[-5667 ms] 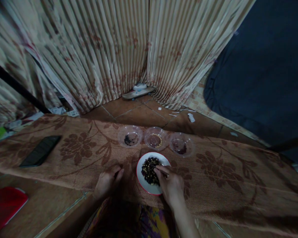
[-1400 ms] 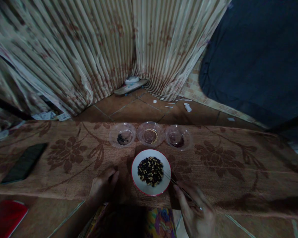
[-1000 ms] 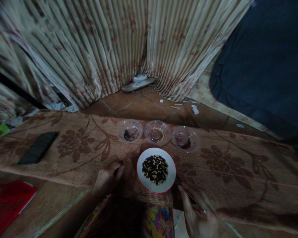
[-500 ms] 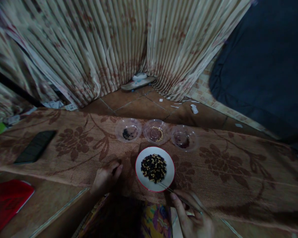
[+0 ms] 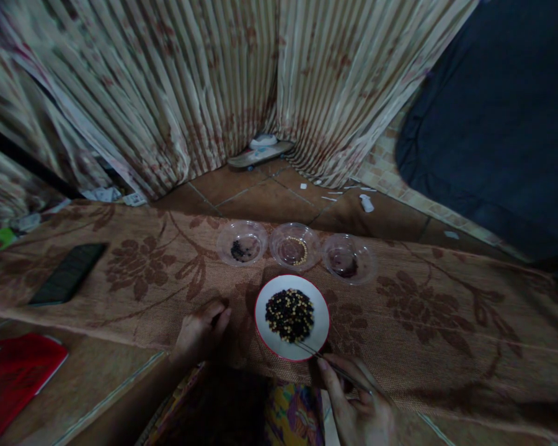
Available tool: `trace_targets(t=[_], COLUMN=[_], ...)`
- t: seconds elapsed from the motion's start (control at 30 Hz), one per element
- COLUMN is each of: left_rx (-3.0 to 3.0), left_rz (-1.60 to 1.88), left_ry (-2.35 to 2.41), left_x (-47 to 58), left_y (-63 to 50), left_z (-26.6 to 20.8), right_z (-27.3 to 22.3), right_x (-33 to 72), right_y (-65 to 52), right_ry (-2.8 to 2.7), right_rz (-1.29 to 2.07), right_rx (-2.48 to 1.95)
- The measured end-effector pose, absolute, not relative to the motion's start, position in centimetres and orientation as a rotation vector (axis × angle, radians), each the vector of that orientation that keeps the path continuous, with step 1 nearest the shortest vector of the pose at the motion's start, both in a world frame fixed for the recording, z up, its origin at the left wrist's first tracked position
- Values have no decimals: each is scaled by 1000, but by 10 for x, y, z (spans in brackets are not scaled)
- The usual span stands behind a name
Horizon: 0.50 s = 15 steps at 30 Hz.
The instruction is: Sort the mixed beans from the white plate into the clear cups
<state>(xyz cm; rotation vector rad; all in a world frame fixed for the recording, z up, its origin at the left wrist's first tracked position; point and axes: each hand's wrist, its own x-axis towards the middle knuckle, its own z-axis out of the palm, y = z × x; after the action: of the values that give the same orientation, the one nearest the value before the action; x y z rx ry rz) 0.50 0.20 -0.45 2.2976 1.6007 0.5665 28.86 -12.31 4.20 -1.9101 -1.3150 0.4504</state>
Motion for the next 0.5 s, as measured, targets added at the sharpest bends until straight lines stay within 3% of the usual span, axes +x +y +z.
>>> trace_targets(t=[0.5], left_rx=[2328], left_rz=[544], left_ry=[1621], left_x=[6], left_y=[2], left_z=[-3], right_z=[42], right_x=[293], right_y=[-123], right_ry=[-1404], right_rz=[375], right_rx=[-1911])
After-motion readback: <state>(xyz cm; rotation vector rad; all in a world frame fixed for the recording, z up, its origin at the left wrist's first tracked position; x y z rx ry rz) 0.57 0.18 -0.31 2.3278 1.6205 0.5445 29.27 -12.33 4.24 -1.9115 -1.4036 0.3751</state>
